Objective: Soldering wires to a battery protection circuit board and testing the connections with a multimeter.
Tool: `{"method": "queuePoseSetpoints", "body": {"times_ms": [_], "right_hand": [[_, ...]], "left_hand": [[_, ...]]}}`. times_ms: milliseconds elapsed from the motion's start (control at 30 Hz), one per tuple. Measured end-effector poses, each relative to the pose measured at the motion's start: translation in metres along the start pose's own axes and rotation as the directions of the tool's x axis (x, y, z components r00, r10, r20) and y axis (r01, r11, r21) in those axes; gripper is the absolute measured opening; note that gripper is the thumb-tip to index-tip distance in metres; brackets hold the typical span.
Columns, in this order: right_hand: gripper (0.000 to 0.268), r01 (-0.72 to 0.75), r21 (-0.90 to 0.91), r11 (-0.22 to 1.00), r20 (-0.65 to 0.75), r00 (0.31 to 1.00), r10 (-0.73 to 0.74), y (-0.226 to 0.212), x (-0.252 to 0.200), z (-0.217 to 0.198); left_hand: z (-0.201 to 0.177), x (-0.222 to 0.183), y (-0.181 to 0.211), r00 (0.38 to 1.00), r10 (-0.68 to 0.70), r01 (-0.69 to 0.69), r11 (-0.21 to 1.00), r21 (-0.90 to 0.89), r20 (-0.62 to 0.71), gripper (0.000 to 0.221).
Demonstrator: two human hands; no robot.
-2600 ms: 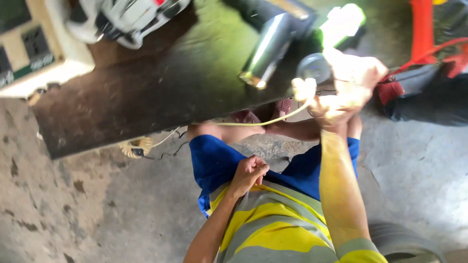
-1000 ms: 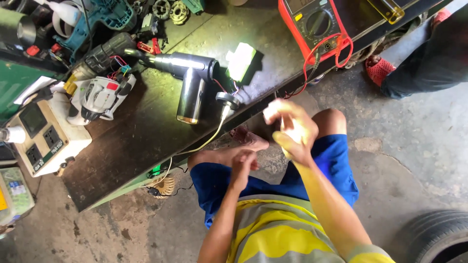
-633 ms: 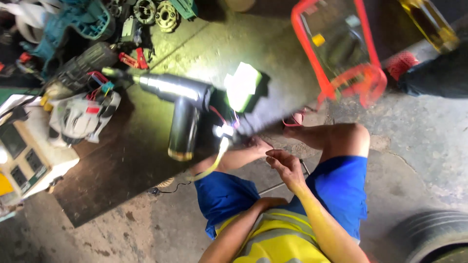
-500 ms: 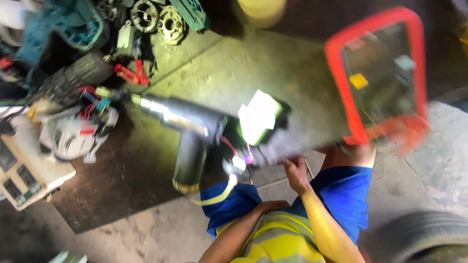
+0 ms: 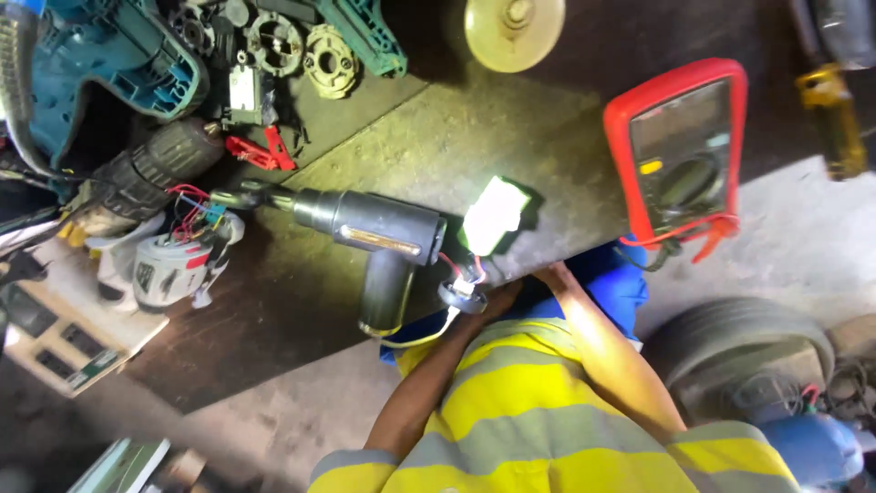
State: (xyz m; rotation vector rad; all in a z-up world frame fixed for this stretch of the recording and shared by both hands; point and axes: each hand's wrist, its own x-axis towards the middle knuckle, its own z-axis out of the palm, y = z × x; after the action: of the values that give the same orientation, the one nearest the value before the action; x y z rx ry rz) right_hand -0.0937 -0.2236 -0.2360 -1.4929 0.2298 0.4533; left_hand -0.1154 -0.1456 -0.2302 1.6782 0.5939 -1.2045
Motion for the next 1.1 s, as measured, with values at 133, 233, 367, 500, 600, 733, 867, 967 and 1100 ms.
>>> {"method": "queuePoseSetpoints", "body": {"times_ms": [133,233,367,500,600,733,867,967,1100], "right_hand": [[0.014,0.239,-0.127,0.963,-0.01,0.97,-0.242,0.017,0.044,-0.044],[0.013,0.386,-0.202,0.9,0.035,0.921,-0.387,0.026,0.065,-0.076],[0.011,0.57,-0.22,0.792,0.127,0.822,-0.556,0.031,0.079,-0.088],[0.017,0.293,-0.194,0.936,0.223,0.943,-0.249,-0.065,0.023,-0.1],[0.005,0.23,-0.33,0.916,0.031,0.972,-0.233,-0.048,0.006,-0.116],[0.011,0.031,-0.395,0.918,-0.276,0.949,-0.151,-0.055,0.014,-0.142],[0.008,-0.051,-0.31,0.949,-0.382,0.921,-0.075,-0.078,0.024,-0.162],[0.01,0.002,-0.287,0.958,-0.216,0.974,-0.067,-0.086,0.024,-0.147],[0.016,0.042,-0.155,0.987,-0.062,0.997,-0.052,-0.068,0.015,-0.109]], "left_hand": [[0.018,0.091,-0.074,0.987,0.094,-0.121,0.968,0.221,0.13,0.08],[0.017,0.134,-0.084,0.964,0.124,-0.236,0.811,0.536,0.237,0.084],[-0.01,0.089,-0.062,0.942,0.328,-0.297,0.7,0.65,0.077,0.051],[-0.039,-0.002,-0.008,0.745,0.667,-0.563,0.605,0.563,0.027,0.028],[-0.041,-0.033,0.008,0.71,0.703,-0.614,0.639,0.464,-0.029,0.034],[-0.024,-0.04,0.049,0.713,0.68,-0.613,0.723,0.32,-0.171,0.025],[-0.029,0.016,0.08,0.535,0.727,-0.616,0.684,0.391,-0.429,0.019],[-0.057,0.028,0.134,0.309,0.928,-0.376,0.321,0.869,-0.209,0.02],[-0.06,0.11,0.098,0.19,0.982,-0.036,0.027,0.999,-0.02,0.015]]}}
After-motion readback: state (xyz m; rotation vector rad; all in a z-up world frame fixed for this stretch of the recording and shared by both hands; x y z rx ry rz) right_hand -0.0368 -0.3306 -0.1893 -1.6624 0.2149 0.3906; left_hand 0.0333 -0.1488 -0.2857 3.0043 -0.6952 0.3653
